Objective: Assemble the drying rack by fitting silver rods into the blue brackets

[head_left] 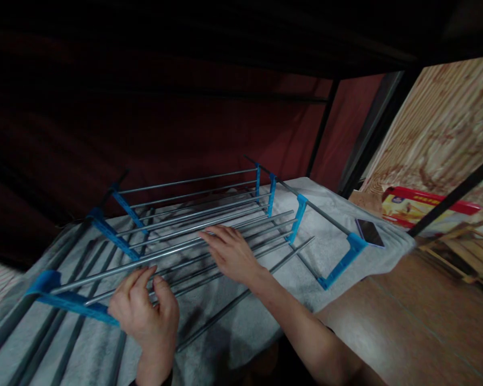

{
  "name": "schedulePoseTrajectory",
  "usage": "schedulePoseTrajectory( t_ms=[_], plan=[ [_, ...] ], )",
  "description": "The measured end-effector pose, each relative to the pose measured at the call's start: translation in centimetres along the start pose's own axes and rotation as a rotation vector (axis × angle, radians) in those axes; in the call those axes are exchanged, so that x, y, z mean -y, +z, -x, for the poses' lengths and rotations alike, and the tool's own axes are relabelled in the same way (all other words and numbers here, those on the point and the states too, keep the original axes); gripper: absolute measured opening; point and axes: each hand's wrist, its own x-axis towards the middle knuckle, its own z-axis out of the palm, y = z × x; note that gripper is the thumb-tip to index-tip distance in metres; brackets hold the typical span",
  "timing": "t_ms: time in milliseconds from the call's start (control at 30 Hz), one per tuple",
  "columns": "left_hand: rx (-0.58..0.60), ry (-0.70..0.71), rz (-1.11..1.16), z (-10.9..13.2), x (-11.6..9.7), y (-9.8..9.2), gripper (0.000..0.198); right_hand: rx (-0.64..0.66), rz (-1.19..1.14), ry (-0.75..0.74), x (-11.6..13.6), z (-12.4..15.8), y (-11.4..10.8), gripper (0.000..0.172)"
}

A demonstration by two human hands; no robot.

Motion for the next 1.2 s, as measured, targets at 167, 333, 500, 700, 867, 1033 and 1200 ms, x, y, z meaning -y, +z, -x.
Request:
schedulePoseTrajectory(
  t_ms=[167, 333, 500, 700, 867, 1033, 1200],
  plan=[
    [0.095, 0.115, 0.039, 0.6, -2.0, 0.9, 0.028, -0.41, -0.17, 0.428, -6.4, 7.0, -2.8, 0.032],
    [0.278, 0.214, 0.128, -0.4, -6.5, 3.6, 0.025, -0.839, -0.118, 0.79, -12.1, 10.0, -5.9, 0.026],
    [0.533, 0.299, 0.194, -2.6, -11.9, 8.2, 0.026, -0.927, -0.056, 0.91, -15.0, 8.9, -7.2, 0.041],
    [0.766, 0.42, 0.115, -4.0, -17.4, 13.4, 0.031, -0.817, -0.204, 0.844, -16.7, 8.8, -6.7, 0.04],
    [0.904, 0.521, 0.087, -4.4, -20.9, 16.7, 0.029, -0.771, -0.2, 0.781, -17.7, 8.6, -6.8, 0.039],
    [1.08, 0.55, 0.059, -4.0, -22.1, 18.9, 0.029, -0.72, -0.197, 0.755, -18.6, 8.9, -6.9, 0.038],
    [1.072, 0.54, 0.047, -4.3, -22.7, 18.3, 0.032, -0.692, -0.149, 0.739, -19.1, 9.3, -6.8, 0.039]
  ],
)
